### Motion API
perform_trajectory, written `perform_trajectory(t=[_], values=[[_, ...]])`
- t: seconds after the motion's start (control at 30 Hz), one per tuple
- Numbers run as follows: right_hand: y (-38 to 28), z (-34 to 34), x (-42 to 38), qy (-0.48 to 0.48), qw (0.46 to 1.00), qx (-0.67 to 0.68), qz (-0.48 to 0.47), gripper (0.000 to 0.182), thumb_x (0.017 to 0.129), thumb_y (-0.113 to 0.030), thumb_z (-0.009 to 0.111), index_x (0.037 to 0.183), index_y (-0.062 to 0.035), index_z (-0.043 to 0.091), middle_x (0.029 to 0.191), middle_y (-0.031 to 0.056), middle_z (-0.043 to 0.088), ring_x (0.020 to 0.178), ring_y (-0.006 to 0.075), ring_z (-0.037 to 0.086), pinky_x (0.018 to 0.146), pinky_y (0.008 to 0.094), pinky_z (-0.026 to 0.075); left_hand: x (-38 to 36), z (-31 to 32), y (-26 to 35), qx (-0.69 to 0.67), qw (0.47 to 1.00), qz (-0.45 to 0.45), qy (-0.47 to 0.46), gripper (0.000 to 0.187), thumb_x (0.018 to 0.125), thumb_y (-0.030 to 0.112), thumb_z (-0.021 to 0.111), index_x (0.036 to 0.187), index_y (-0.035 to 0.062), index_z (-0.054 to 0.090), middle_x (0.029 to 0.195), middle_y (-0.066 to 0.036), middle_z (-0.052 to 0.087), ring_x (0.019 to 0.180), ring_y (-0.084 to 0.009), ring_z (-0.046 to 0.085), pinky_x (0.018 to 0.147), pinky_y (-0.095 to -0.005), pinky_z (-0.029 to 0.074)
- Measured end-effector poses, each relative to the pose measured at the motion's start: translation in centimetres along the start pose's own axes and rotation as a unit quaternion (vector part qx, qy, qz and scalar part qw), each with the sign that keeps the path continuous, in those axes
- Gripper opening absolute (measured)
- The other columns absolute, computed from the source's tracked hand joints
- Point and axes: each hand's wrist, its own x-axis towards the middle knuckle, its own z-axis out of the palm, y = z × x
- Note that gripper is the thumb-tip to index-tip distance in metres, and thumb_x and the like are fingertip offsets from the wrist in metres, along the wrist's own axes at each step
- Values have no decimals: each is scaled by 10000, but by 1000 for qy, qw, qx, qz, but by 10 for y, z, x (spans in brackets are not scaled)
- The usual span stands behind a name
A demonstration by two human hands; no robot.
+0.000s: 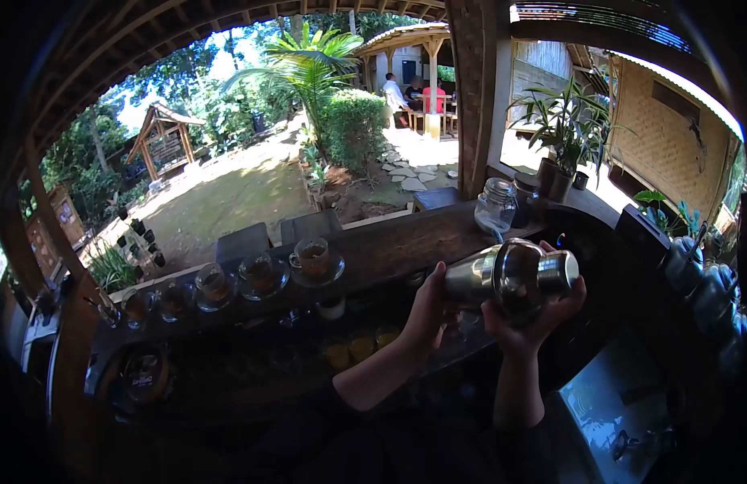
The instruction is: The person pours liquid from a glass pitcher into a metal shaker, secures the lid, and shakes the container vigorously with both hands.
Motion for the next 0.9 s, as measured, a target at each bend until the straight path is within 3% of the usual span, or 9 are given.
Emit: perform_trajectory(t=[0.2, 0.3, 0.4, 0.57, 0.63, 0.73, 0.83, 0.87, 0.9], values=[[-92, 13, 2, -52, 992, 89, -68, 948, 729, -371, 739, 1429, -269, 108, 1415, 122, 249, 1311, 402, 246, 1002, 619, 331, -76, 51, 82, -1, 922, 224, -317, 462, 950, 399, 423, 1189, 9, 487, 1035, -117, 590, 1030, -166, 558, 875, -319, 434], [-65, 19, 0, -9, 992, -117, -55, 1067, 695, -484, 728, 1436, -225, 5, 1359, 176, 287, 1230, 390, 365, 999, 527, 348, -38, 24, 68, 25, 970, 180, -161, 457, 942, 425, 438, 1105, 9, 537, 996, -103, 603, 937, -145, 589, 811, -308, 467], [-20, 35, -7, 59, 990, -118, -46, 1151, 668, -437, 767, 1431, -184, -56, 1351, 219, 279, 1191, 385, 417, 935, 492, 426, 7, -14, 41, 27, 996, 53, -72, 465, 924, 432, 462, 1127, 17, 523, 1039, -109, 603, 982, -188, 601, 824, -351, 495], [-72, 24, -11, 51, 987, -108, -107, 1140, 698, -422, 738, 1437, -212, -104, 1398, 224, 217, 1247, 402, 367, 982, 526, 403, -54, 19, 82, 168, 926, 215, -262, 486, 948, 394, 433, 1232, 0, 462, 1137, -156, 582, 1071, -211, 554, 926, -338, 424], [-88, 25, -19, 82, 989, -105, -68, 1121, 700, -473, 725, 1441, -225, -79, 1415, 209, 204, 1262, 402, 352, 991, 539, 394, -82, 39, 91, 103, 894, 245, -360, 477, 945, 435, 451, 1200, 33, 494, 1016, -68, 560, 977, -122, 501, 800, -281, 428], [-101, 20, -25, 134, 985, -108, -10, 1098, 702, -550, 706, 1446, -245, -41, 1440, 186, 183, 1284, 403, 330, 1005, 558, 381, -47, 27, 74, 159, 926, 180, -291, 515, 948, 431, 435, 1248, 12, 450, 1135, -148, 581, 1068, -206, 554, 928, -335, 423], [-29, -3, -15, 28, 998, -45, 15, 1021, 630, -375, 802, 1390, -239, 133, 1324, 170, 324, 1190, 356, 431, 964, 497, 428, -12, -4, 31, 27, 981, -7, -193, 546, 940, 488, 413, 1247, 39, 461, 1100, -109, 581, 1024, -185, 571, 905, -362, 442], [-18, -4, -20, 28, 998, -7, 50, 1002, 606, -316, 834, 1371, -237, 191, 1286, 164, 371, 1158, 341, 465, 951, 476, 443, -7, -9, 14, 11, 989, -25, -144, 529, 944, 491, 400, 1221, 42, 445, 1025, -109, 597, 850, -182, 619, 714, -303, 502], [-13, -1, -18, 57, 998, -26, -14, 1027, 578, -260, 858, 1367, -278, 200, 1280, 166, 374, 1149, 352, 470, 937, 482, 457, -10, -2, 14, 17, 989, -24, -148, 529, 944, 491, 400, 1221, 42, 445, 1025, -109, 597, 850, -182, 619, 714, -303, 502]])
